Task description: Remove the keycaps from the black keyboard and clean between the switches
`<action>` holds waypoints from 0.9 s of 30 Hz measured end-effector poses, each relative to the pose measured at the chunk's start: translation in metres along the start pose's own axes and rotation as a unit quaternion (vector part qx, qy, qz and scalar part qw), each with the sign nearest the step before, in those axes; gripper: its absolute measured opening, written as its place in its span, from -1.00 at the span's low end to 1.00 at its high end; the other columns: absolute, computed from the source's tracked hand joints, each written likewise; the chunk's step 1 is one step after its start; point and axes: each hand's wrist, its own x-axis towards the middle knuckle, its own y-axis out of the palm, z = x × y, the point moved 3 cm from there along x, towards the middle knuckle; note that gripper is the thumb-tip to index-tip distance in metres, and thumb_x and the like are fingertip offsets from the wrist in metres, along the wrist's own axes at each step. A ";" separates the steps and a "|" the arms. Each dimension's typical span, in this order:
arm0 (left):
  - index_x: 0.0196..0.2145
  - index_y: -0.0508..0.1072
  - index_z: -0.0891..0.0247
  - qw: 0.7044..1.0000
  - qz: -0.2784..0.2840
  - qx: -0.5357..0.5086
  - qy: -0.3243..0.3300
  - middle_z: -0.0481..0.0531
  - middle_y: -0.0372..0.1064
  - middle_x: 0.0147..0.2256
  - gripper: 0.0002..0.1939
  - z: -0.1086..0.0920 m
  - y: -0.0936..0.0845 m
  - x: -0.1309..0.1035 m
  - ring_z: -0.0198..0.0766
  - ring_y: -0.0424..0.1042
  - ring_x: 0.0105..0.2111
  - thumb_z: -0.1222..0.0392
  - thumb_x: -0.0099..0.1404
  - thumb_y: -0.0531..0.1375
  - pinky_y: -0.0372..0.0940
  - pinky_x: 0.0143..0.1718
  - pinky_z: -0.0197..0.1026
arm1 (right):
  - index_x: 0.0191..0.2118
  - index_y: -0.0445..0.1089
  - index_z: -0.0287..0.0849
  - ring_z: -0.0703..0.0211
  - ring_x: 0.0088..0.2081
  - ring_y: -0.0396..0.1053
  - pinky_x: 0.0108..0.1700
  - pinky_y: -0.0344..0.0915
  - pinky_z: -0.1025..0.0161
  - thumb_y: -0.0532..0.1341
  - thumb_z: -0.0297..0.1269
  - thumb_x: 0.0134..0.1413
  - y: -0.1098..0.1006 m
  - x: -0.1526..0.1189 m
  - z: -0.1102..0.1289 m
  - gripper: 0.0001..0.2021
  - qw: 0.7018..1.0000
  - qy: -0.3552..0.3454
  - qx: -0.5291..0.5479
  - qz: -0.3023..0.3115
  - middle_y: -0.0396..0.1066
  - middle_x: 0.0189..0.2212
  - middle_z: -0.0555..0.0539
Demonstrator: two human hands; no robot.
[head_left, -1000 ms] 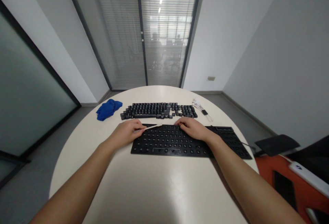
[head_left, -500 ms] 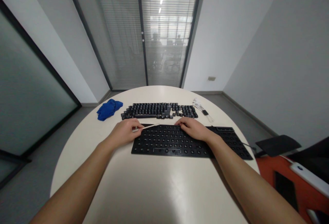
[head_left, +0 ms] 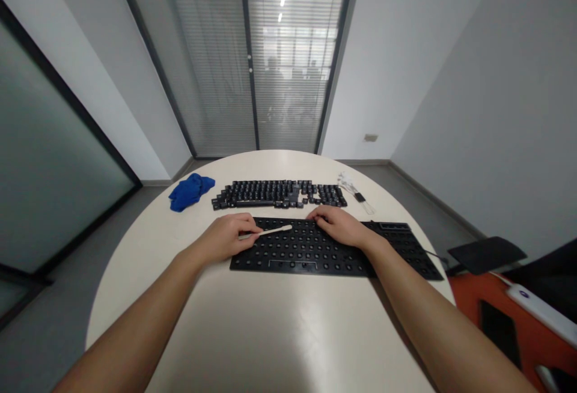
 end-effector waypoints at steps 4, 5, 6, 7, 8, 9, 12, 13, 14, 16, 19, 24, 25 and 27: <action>-0.16 0.61 0.14 1.000 0.006 -0.006 0.016 0.01 0.49 -0.24 -0.79 -0.003 0.003 0.000 -0.26 0.45 -0.27 0.18 0.34 0.18 0.26 -0.25 -0.25 | -0.11 0.50 -0.18 0.05 -0.08 0.46 0.04 0.33 0.12 0.08 -0.45 0.22 0.000 0.000 -0.001 -0.73 1.000 0.002 0.001 -0.002 0.52 -0.12 -0.15; -0.15 0.61 0.14 1.000 0.009 -0.008 0.018 0.01 0.49 -0.24 -0.78 -0.004 0.004 0.000 -0.26 0.45 -0.28 0.18 0.34 0.18 0.27 -0.25 -0.25 | -0.11 0.50 -0.18 0.05 -0.08 0.46 0.04 0.33 0.12 0.08 -0.45 0.22 0.000 0.000 -0.001 -0.73 1.000 0.002 0.002 -0.002 0.53 -0.13 -0.14; -0.14 0.61 0.13 1.000 0.013 -0.010 0.020 0.01 0.49 -0.24 -0.78 -0.005 0.004 0.001 -0.26 0.46 -0.28 0.17 0.35 0.17 0.27 -0.25 -0.25 | -0.11 0.50 -0.17 0.05 -0.08 0.46 0.04 0.33 0.13 0.08 -0.45 0.22 0.000 0.000 -0.001 -0.73 1.000 0.001 0.003 -0.001 0.53 -0.13 -0.14; -0.13 0.61 0.13 1.000 0.016 -0.011 0.021 0.01 0.50 -0.23 -0.77 -0.006 0.004 0.001 -0.25 0.46 -0.28 0.17 0.35 0.17 0.27 -0.26 -0.25 | -0.11 0.50 -0.17 0.05 -0.08 0.46 0.03 0.33 0.13 0.08 -0.45 0.22 0.000 0.000 -0.001 -0.73 1.000 0.001 0.003 -0.001 0.53 -0.13 -0.14; -0.13 0.61 0.12 1.000 0.019 -0.010 0.021 0.01 0.50 -0.23 -0.77 -0.006 0.004 0.001 -0.25 0.46 -0.28 0.17 0.35 0.17 0.28 -0.26 -0.25 | -0.11 0.50 -0.17 0.05 -0.08 0.46 0.03 0.33 0.13 0.08 -0.45 0.22 0.000 0.000 0.000 -0.73 1.000 0.001 0.002 -0.001 0.53 -0.13 -0.14; -0.13 0.61 0.11 1.000 0.020 -0.007 0.021 0.01 0.50 -0.22 -0.77 -0.006 0.004 0.000 -0.25 0.46 -0.28 0.17 0.35 0.16 0.28 -0.27 -0.25 | -0.11 0.50 -0.18 0.05 -0.08 0.46 0.03 0.33 0.13 0.07 -0.45 0.22 0.000 0.000 0.000 -0.73 1.000 0.001 0.000 0.000 0.53 -0.13 -0.14; -0.16 0.61 0.11 1.000 0.007 0.010 0.012 0.00 0.50 -0.23 -0.78 -0.003 -0.001 -0.001 -0.24 0.45 -0.27 0.19 0.32 0.17 0.27 -0.25 -0.24 | -0.11 0.50 -0.19 0.04 -0.08 0.45 0.04 0.33 0.11 0.07 -0.45 0.22 0.000 0.000 0.000 -0.73 1.000 0.002 -0.001 -0.001 0.52 -0.13 -0.16; -0.18 0.61 0.12 1.000 -0.002 0.015 0.004 0.00 0.50 -0.24 -0.79 0.000 -0.003 -0.001 -0.23 0.45 -0.26 0.20 0.31 0.18 0.27 -0.24 -0.24 | -0.11 0.50 -0.19 0.04 -0.08 0.45 0.04 0.33 0.11 0.08 -0.45 0.22 0.000 -0.001 0.000 -0.73 1.000 0.001 0.000 -0.001 0.52 -0.13 -0.16; -0.20 0.62 0.12 1.000 -0.011 0.020 -0.005 0.00 0.50 -0.24 -0.79 0.003 -0.005 -0.002 -0.22 0.45 -0.26 0.21 0.30 0.18 0.28 -0.23 -0.24 | -0.11 0.50 -0.19 0.04 -0.08 0.45 0.04 0.33 0.10 0.08 -0.45 0.21 0.000 -0.001 0.000 -0.73 1.000 0.001 0.001 -0.002 0.52 -0.13 -0.16; -0.22 0.61 0.13 0.999 -0.025 0.025 -0.026 0.00 0.50 -0.24 -0.80 0.010 -0.008 -0.002 -0.22 0.45 -0.26 0.23 0.27 0.18 0.28 -0.23 -0.23 | -0.12 0.50 -0.18 0.04 -0.09 0.45 0.03 0.34 0.11 0.08 -0.45 0.21 0.000 -0.001 0.000 -0.73 1.000 0.001 0.003 -0.003 0.52 -0.13 -0.15; -0.24 0.61 0.15 0.998 -0.025 0.024 -0.046 0.01 0.51 -0.23 -0.80 0.016 -0.011 -0.002 -0.22 0.44 -0.29 0.24 0.25 0.18 0.27 -0.24 -0.23 | -0.12 0.50 -0.17 0.05 -0.09 0.46 0.02 0.34 0.11 0.07 -0.45 0.22 0.000 -0.001 0.001 -0.73 1.000 0.000 0.001 -0.003 0.53 -0.14 -0.14; -0.27 0.60 0.16 0.996 -0.043 0.034 -0.068 0.00 0.51 -0.24 -0.82 0.019 -0.014 -0.003 -0.23 0.43 -0.32 0.22 0.24 0.19 0.26 -0.23 -0.23 | -0.12 0.50 -0.18 0.03 -0.09 0.46 0.03 0.34 0.09 0.08 -0.46 0.21 0.000 -0.001 0.000 -0.73 1.000 0.003 0.001 -0.006 0.53 -0.13 -0.15; -0.27 0.60 0.16 0.996 -0.049 0.033 -0.072 0.00 0.51 -0.25 -0.83 0.020 -0.015 -0.003 -0.23 0.42 -0.33 0.21 0.23 0.19 0.26 -0.25 -0.23 | -0.12 0.50 -0.17 0.03 -0.09 0.46 0.03 0.34 0.08 0.08 -0.46 0.21 0.000 -0.001 -0.001 -0.74 1.000 0.003 0.001 -0.007 0.53 -0.13 -0.15; -0.28 0.59 0.17 0.996 -0.050 0.027 -0.075 -0.01 0.50 -0.27 -0.84 0.020 -0.016 -0.004 -0.24 0.41 -0.35 0.20 0.23 0.19 0.25 -0.28 -0.24 | -0.11 0.50 -0.17 0.03 -0.09 0.46 0.03 0.34 0.08 0.09 -0.45 0.21 0.001 -0.001 -0.003 -0.74 1.000 0.001 0.000 -0.008 0.53 -0.13 -0.15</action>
